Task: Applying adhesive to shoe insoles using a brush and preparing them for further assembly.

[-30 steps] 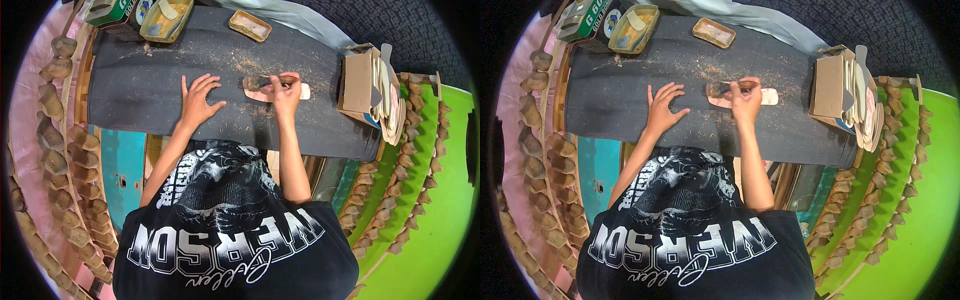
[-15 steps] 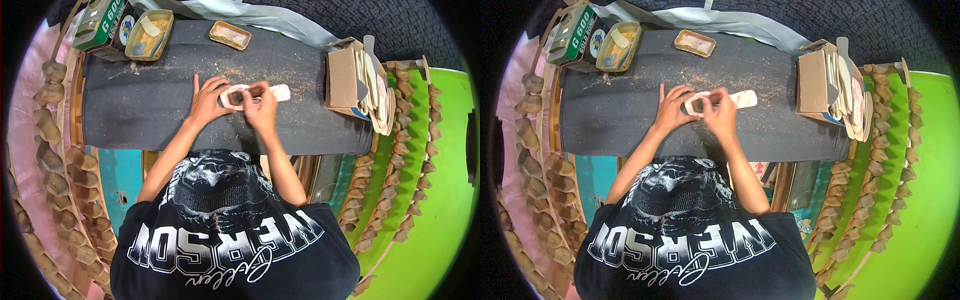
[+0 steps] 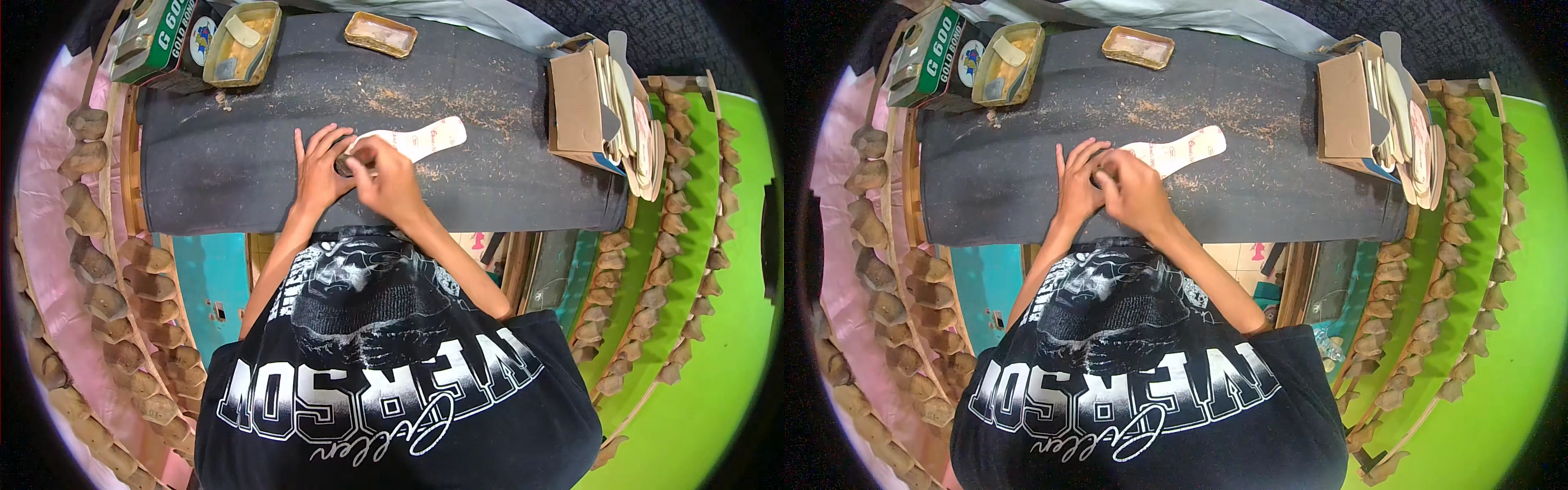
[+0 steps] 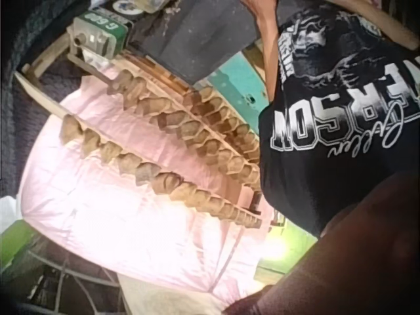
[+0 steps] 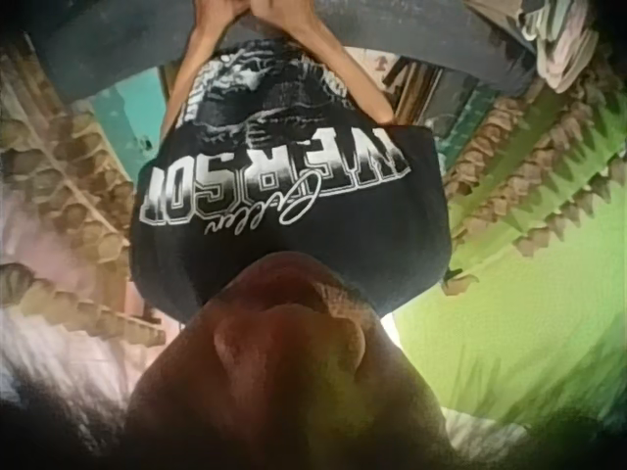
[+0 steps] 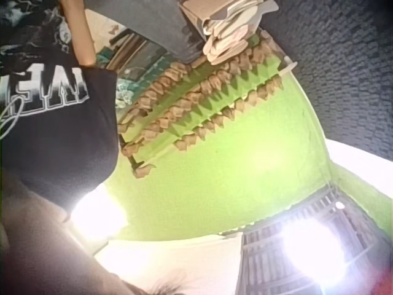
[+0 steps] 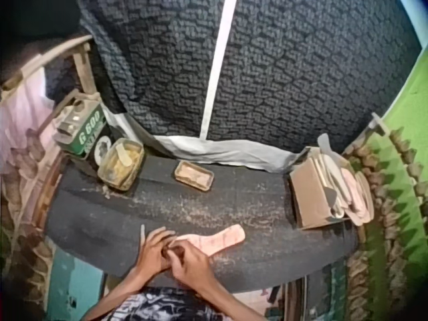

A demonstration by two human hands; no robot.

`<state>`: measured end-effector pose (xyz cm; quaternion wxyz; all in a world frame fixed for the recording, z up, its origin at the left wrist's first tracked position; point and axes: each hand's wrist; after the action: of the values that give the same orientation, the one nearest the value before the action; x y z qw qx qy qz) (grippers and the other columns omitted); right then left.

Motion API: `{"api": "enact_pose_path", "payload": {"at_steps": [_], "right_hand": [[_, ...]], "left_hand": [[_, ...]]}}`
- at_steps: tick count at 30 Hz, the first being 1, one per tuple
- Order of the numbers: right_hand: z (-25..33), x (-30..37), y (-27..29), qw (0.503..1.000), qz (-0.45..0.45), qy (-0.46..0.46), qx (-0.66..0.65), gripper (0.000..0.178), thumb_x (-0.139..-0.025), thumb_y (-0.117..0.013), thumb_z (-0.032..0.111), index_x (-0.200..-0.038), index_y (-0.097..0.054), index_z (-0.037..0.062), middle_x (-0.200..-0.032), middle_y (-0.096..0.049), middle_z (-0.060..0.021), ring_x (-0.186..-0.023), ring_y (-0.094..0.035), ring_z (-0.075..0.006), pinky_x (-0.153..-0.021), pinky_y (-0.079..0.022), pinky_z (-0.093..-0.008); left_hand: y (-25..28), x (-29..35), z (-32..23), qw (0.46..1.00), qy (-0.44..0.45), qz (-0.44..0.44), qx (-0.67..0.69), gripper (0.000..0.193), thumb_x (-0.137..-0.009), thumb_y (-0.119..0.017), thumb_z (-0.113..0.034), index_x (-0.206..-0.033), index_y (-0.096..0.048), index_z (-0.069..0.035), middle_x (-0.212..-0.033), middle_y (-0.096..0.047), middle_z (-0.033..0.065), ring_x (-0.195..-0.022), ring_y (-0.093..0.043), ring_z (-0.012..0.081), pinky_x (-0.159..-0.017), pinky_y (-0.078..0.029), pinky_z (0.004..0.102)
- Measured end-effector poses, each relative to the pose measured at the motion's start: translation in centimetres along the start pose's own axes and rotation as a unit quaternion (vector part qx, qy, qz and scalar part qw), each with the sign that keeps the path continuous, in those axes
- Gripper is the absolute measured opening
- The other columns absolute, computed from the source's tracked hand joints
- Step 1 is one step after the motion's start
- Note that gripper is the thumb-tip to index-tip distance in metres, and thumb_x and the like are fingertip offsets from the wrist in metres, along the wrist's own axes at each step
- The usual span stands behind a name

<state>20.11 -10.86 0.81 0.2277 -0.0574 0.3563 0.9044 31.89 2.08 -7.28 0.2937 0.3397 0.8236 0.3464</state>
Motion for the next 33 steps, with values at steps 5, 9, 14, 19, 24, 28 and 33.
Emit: {"api": "enact_pose_path", "payload": {"at_steps": [5, 9, 14, 19, 24, 28, 33], "right_hand": [[-5.6, -0.3, 5.8, 0.957, -0.193, -0.194, -0.093, 0.017, -0.096, -0.074, 0.010, -0.105, -0.064, 0.0008, -0.092, -0.075, -0.0139, -0.085, -0.073, -0.0220, -0.076, -0.057, -0.0367], [-7.9, 0.7, 9.8, 0.959, -0.201, -0.100, 0.176, 0.018, -0.087, -0.073, 0.003, -0.103, -0.066, 0.0043, -0.091, -0.072, -0.0151, -0.085, -0.072, -0.0333, -0.076, -0.059, -0.0410], [-0.2, 1.1, 2.2, 0.987, -0.011, 0.082, 0.141, 0.029, -0.072, -0.074, 0.003, -0.099, -0.065, 0.0092, -0.092, -0.063, -0.0078, -0.090, -0.064, -0.0302, -0.077, -0.056, -0.0413], [-2.8, 0.4, 2.2, 0.979, -0.172, -0.072, -0.082, 0.015, -0.093, -0.076, 0.006, -0.104, -0.066, 0.0021, -0.085, -0.073, -0.0097, -0.072, -0.071, -0.0186, -0.069, -0.057, -0.0338], [-7.5, 1.3, 10.0, 0.942, -0.267, -0.197, 0.054, 0.013, -0.096, -0.073, 0.007, -0.105, -0.066, 0.0007, -0.088, -0.074, -0.0139, -0.079, -0.074, -0.0236, -0.073, -0.059, -0.0362], [-5.7, 1.5, 7.3, 0.965, -0.131, 0.012, 0.227, 0.013, -0.084, -0.068, -0.003, -0.093, -0.065, 0.0044, -0.082, -0.062, -0.0143, -0.076, -0.064, -0.0347, -0.069, -0.053, -0.0425], [-0.2, 1.9, 1.0, 0.998, -0.039, 0.055, 0.014, 0.019, -0.084, -0.074, 0.005, -0.100, -0.064, 0.0048, -0.093, -0.066, -0.0114, -0.081, -0.067, -0.0302, -0.074, -0.057, -0.0416]], "left_hand": [[1.4, 0.2, -0.9, 1.000, 0.011, 0.010, 0.021, 0.076, -0.060, -0.097, -0.046, -0.126, -0.076, -0.015, -0.140, -0.067, -0.0029, -0.144, -0.050, 0.0235, -0.130, -0.005, 0.0658], [1.3, -0.1, -0.8, 1.000, 0.007, 0.017, 0.015, 0.078, -0.059, -0.099, -0.046, -0.127, -0.076, -0.016, -0.140, -0.067, -0.0022, -0.145, -0.050, 0.0250, -0.130, -0.007, 0.0644], [0.8, -0.2, -0.5, 1.000, 0.008, 0.009, 0.025, 0.075, -0.059, -0.097, -0.046, -0.125, -0.076, -0.015, -0.139, -0.067, -0.0033, -0.143, -0.052, 0.0240, -0.130, -0.007, 0.0652], [0.9, -0.1, -0.7, 1.000, 0.006, 0.003, 0.030, 0.076, -0.059, -0.097, -0.046, -0.125, -0.076, -0.015, -0.139, -0.068, -0.0032, -0.142, -0.052, 0.0241, -0.129, -0.006, 0.0657], [1.1, 0.1, -0.7, 1.000, 0.005, 0.008, 0.020, 0.076, -0.059, -0.097, -0.048, -0.125, -0.076, -0.015, -0.139, -0.068, -0.0030, -0.143, -0.052, 0.0243, -0.130, -0.007, 0.0652], [1.3, -0.1, -0.8, 1.000, 0.009, 0.012, 0.018, 0.076, -0.060, -0.098, -0.047, -0.125, -0.076, -0.014, -0.139, -0.068, -0.0032, -0.143, -0.052, 0.0241, -0.130, -0.007, 0.0646], [0.6, -0.3, -0.7, 1.000, 0.012, 0.014, 0.020, 0.075, -0.059, -0.098, -0.046, -0.124, -0.076, -0.015, -0.139, -0.068, -0.0036, -0.143, -0.052, 0.0234, -0.130, -0.007, 0.0639]]}}
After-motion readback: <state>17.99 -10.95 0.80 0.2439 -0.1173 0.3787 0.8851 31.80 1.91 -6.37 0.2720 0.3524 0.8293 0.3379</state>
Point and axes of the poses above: each hand's wrist, its own x-axis away from the middle knuckle, its own y-axis out of the back of the hand, z = x × y
